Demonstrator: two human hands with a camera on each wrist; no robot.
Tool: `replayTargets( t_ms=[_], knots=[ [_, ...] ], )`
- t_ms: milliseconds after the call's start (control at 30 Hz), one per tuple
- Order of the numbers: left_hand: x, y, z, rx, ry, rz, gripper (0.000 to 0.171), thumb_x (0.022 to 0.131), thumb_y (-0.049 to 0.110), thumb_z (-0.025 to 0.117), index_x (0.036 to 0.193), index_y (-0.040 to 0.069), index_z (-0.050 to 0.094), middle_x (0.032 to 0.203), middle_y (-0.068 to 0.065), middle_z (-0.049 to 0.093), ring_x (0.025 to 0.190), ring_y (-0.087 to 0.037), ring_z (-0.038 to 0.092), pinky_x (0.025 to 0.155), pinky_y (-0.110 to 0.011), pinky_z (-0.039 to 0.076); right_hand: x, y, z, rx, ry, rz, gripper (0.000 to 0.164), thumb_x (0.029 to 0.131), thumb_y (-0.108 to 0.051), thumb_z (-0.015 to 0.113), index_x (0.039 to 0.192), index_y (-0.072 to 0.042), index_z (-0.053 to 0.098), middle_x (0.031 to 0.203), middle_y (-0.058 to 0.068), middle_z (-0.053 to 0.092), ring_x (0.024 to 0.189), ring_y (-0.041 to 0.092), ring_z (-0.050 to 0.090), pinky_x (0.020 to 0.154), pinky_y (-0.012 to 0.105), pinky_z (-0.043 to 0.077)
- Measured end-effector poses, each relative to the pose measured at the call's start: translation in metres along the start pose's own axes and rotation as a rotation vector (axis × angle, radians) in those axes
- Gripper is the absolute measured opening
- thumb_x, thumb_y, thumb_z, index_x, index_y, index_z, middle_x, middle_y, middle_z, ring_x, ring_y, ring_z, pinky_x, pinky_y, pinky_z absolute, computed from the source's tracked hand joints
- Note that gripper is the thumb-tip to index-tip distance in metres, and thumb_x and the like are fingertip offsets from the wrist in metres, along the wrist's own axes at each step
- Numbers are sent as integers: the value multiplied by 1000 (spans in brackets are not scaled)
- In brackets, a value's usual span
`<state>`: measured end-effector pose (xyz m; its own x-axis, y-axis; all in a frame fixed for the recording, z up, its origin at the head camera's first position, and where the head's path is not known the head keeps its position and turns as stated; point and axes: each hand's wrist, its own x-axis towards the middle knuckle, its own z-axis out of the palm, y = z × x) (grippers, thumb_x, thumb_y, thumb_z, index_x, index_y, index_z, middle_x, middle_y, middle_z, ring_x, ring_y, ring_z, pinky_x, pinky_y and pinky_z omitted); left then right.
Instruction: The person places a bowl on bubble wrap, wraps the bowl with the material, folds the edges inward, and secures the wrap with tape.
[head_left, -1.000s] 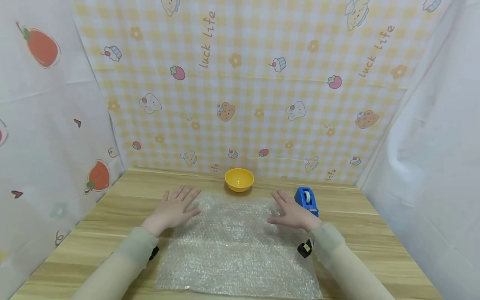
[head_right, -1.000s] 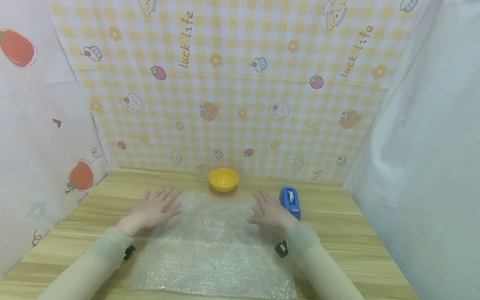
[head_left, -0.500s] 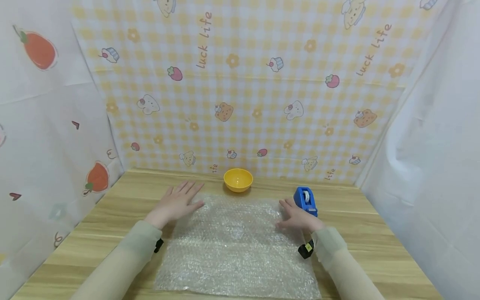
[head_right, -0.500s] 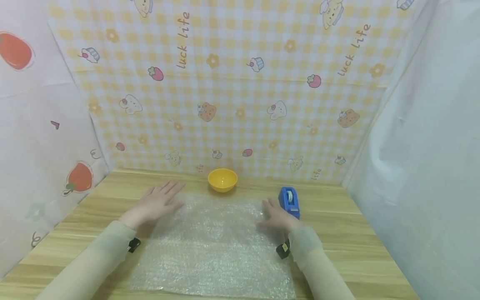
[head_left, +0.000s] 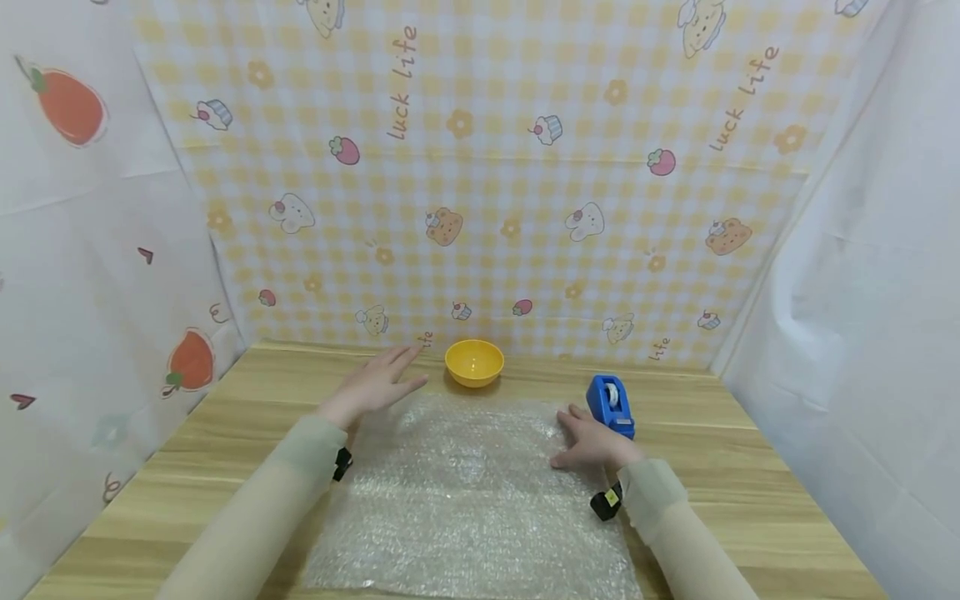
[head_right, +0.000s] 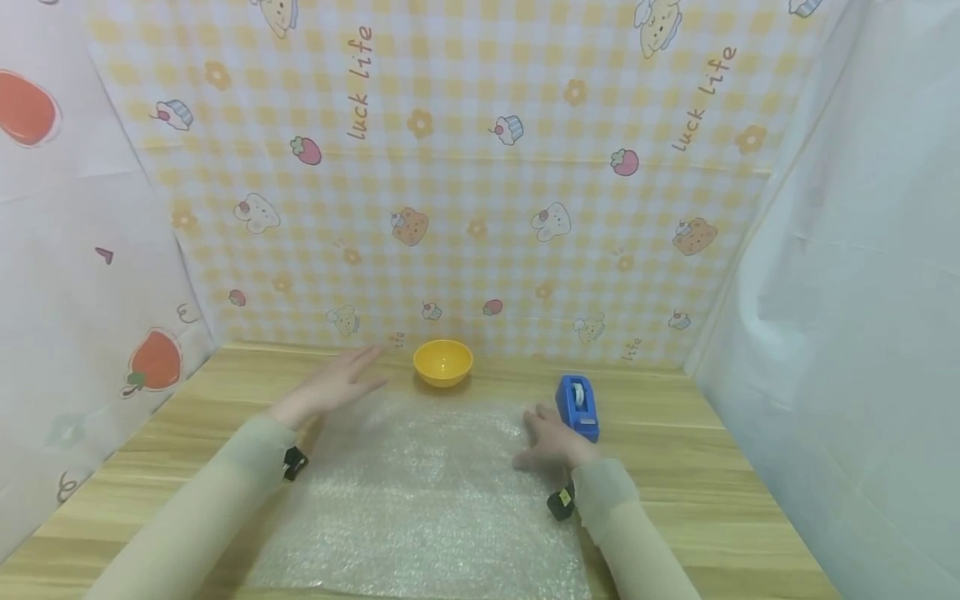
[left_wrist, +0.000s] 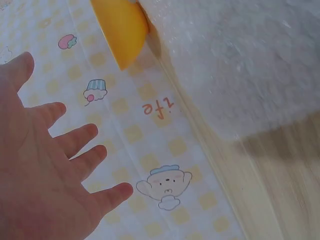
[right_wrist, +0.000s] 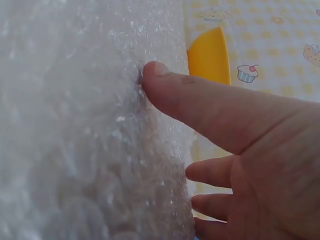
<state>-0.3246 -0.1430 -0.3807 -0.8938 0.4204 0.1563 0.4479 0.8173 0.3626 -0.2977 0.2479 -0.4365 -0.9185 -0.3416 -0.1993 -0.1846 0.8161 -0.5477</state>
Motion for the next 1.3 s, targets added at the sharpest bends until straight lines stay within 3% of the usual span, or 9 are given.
replayTargets(
  t_ms=[233,467,700,833,967,1167,1300],
  knots=[
    [20,6,5,-120,-35,-4,68,101,47,42,156,14,18,157,-18,22,141,-42,21,110,-63,16,3,-1,3,17,0,14,95,77,-35,81,150,-2,31,158,22,13,144,42,9,112,59,18],
    [38,7,16,-238,-49,-23,68,102,43,42,154,6,18,157,-17,19,143,-40,20,114,-56,14,6,-6,4,14,-1,17,92,77,-36,81,149,-4,34,158,20,18,144,40,15,112,58,21],
    [49,7,27,-365,-73,-52,68,103,41,40,154,3,15,158,-21,15,143,-40,15,114,-58,12,8,-6,3,46,-15,32,90,78,-37,81,150,-9,34,159,17,18,144,39,16,111,59,21],
    [56,7,32,-494,-68,-122,69,103,42,42,154,5,16,158,-19,17,143,-39,17,113,-58,13,11,-3,3,71,-9,26,91,77,-36,82,150,-9,36,158,17,19,144,40,16,111,60,20],
    [63,7,40,-635,-45,-229,68,102,40,46,154,6,19,154,-23,26,139,-41,28,112,-57,23,13,3,5,85,-10,12,92,75,-37,82,150,-9,36,158,17,19,143,40,16,111,60,19],
    [75,8,49,-779,-39,-345,65,103,35,45,153,3,20,149,-27,32,115,-41,54,97,-52,45,13,7,9,73,-7,-8,93,75,-40,82,150,-9,36,158,17,20,143,41,18,110,60,22],
    [83,9,51,-836,-33,-413,65,101,37,47,153,4,23,150,-24,33,104,-37,60,88,-48,51,14,5,8,50,2,-23,93,75,-40,82,150,-9,36,158,17,20,142,41,19,111,59,23]
  ],
)
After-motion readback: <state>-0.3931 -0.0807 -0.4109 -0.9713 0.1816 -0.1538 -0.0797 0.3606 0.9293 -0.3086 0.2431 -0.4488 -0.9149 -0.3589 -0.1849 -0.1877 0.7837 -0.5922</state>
